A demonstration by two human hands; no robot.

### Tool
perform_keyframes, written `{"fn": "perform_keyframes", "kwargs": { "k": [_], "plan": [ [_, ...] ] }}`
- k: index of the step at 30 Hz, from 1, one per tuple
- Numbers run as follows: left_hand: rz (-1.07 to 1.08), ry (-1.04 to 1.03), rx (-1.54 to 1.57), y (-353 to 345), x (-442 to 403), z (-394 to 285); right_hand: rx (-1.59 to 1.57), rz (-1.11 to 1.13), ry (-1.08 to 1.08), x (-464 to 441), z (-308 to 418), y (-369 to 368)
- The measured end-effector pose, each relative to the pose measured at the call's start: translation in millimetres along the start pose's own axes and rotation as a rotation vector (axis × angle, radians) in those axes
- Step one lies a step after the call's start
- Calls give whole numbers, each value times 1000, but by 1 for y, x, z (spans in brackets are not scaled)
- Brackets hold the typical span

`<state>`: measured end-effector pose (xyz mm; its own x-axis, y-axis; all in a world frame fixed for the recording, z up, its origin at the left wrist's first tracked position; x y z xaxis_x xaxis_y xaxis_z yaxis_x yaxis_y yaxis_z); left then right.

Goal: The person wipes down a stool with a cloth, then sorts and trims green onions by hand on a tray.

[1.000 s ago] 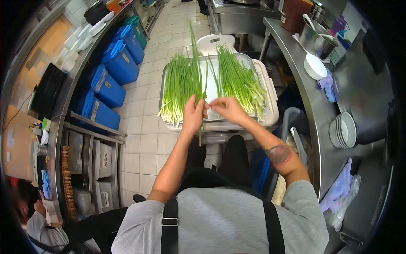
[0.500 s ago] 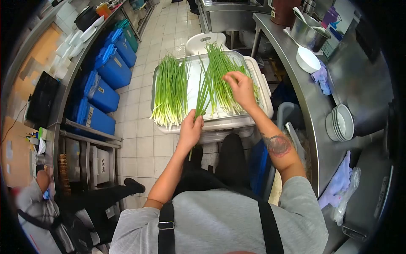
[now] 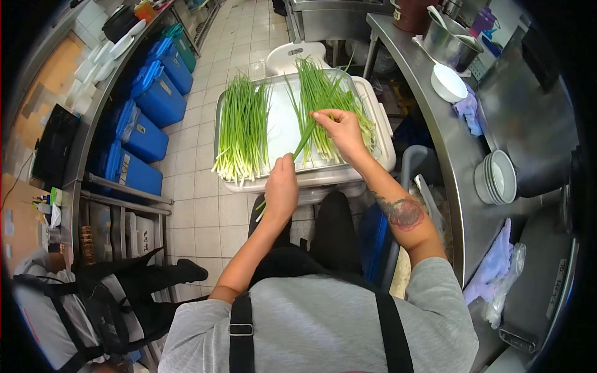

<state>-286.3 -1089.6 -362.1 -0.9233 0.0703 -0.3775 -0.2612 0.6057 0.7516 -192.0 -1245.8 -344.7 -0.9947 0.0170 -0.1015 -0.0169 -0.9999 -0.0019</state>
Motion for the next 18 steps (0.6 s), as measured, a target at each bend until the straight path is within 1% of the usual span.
{"fn": "perform_keyframes", "kwargs": {
  "k": [2,5,8,11,14,15,16,17,18],
  "plan": [
    [10,-11,-8,-3,0,1,11,-4,36,1,2,-2],
    [34,-3,3,-5,2,1,285,-21,103,0,8,2],
    [62,17,16,-9,4,7,557,-173,596,9,44,4],
    [105,32,91,-13,5,11,608,-228,567,0,47,22],
    [38,11,119,-11,-1,19,639,-372,564,-10,48,50],
    [44,76,141,-4,-5,20,645,-443,593,-13,51,63],
    [35,151,126,-3,-10,33,707,-436,530,-22,42,73],
    [-16,95,87,11,-19,30,771,-427,464,-30,26,83],
    [-112,40,-27,19,-29,39,833,-417,400,-39,8,92]
  ]
}}
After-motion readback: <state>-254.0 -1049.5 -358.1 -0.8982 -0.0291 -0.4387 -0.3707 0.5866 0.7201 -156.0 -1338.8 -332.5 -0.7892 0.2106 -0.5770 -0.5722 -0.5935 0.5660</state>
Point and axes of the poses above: each hand's wrist, its own x-axis away from the middle knuckle, its own y-axis out of the back of the hand, z = x × y, the point moved 8 cm from there along -x, towards the middle knuckle, and after that the axes turned 2 degrees about -y, right-handed, at the moved point
